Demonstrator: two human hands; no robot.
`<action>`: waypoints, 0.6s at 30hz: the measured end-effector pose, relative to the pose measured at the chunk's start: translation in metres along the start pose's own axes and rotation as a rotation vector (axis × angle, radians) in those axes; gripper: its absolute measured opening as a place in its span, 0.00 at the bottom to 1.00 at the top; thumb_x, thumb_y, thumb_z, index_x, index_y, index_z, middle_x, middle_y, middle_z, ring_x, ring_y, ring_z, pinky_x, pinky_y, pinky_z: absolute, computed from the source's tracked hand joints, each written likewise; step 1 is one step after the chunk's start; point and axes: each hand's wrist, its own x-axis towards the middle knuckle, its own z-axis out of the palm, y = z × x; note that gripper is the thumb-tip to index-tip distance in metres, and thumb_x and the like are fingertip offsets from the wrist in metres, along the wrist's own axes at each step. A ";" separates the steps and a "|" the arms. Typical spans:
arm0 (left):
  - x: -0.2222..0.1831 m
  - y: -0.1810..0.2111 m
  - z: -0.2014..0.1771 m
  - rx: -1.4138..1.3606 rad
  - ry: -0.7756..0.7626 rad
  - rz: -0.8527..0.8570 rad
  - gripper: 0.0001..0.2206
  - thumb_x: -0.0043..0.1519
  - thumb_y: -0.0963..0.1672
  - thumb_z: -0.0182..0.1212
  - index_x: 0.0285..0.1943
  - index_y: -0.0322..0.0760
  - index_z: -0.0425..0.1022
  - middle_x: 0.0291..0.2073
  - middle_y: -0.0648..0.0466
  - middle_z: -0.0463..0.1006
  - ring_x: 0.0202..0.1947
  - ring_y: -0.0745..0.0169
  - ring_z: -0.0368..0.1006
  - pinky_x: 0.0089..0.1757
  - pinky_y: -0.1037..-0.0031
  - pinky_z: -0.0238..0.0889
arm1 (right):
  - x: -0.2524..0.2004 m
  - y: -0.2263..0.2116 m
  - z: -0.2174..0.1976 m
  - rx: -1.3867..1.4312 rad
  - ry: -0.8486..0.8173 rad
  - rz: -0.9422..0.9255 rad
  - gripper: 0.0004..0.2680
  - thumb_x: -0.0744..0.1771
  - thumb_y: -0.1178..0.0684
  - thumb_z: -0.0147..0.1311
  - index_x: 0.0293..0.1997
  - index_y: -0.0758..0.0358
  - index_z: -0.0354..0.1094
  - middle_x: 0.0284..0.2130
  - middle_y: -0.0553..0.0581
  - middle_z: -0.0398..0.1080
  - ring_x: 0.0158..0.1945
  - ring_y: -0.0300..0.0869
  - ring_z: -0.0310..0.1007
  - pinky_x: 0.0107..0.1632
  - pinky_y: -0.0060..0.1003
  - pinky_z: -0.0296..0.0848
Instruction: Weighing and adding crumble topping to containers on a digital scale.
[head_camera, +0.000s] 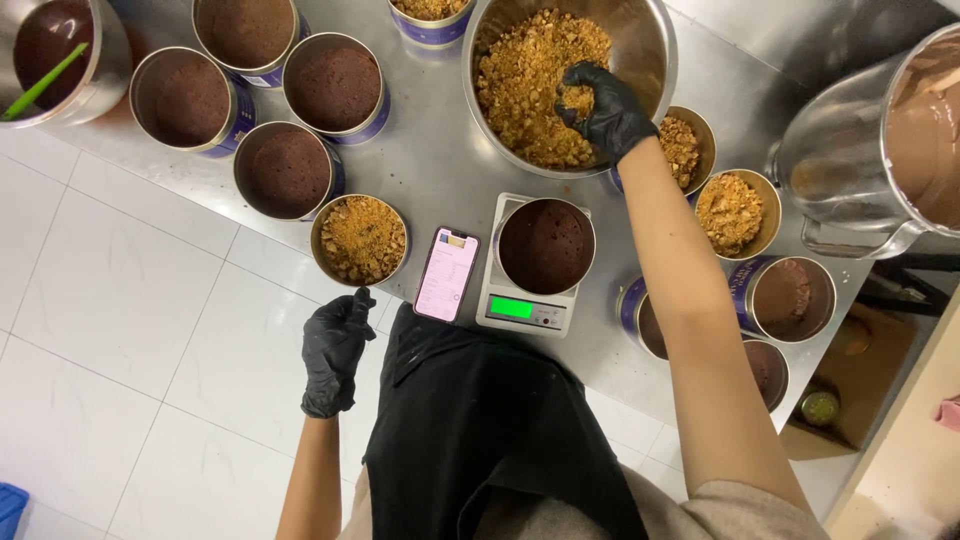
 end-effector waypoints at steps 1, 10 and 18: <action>0.000 -0.001 0.001 0.000 0.001 -0.003 0.13 0.67 0.47 0.61 0.41 0.30 0.83 0.23 0.51 0.81 0.19 0.70 0.73 0.26 0.74 0.66 | -0.005 -0.004 0.002 -0.001 -0.001 0.003 0.10 0.64 0.56 0.65 0.47 0.59 0.74 0.58 0.57 0.68 0.51 0.48 0.73 0.48 0.43 0.79; 0.005 -0.004 0.001 -0.058 -0.030 0.043 0.11 0.66 0.44 0.60 0.44 0.29 0.83 0.23 0.52 0.80 0.20 0.70 0.73 0.26 0.75 0.67 | -0.028 -0.036 -0.017 -0.039 -0.112 -0.001 0.04 0.67 0.58 0.61 0.43 0.58 0.72 0.48 0.52 0.69 0.51 0.41 0.72 0.46 0.34 0.83; -0.001 0.012 0.000 0.005 -0.043 -0.011 0.15 0.68 0.48 0.62 0.42 0.28 0.83 0.21 0.50 0.80 0.19 0.69 0.71 0.26 0.74 0.66 | -0.153 0.013 0.011 -0.509 -0.414 0.257 0.14 0.64 0.55 0.63 0.54 0.62 0.67 0.43 0.57 0.71 0.43 0.42 0.75 0.44 0.36 0.79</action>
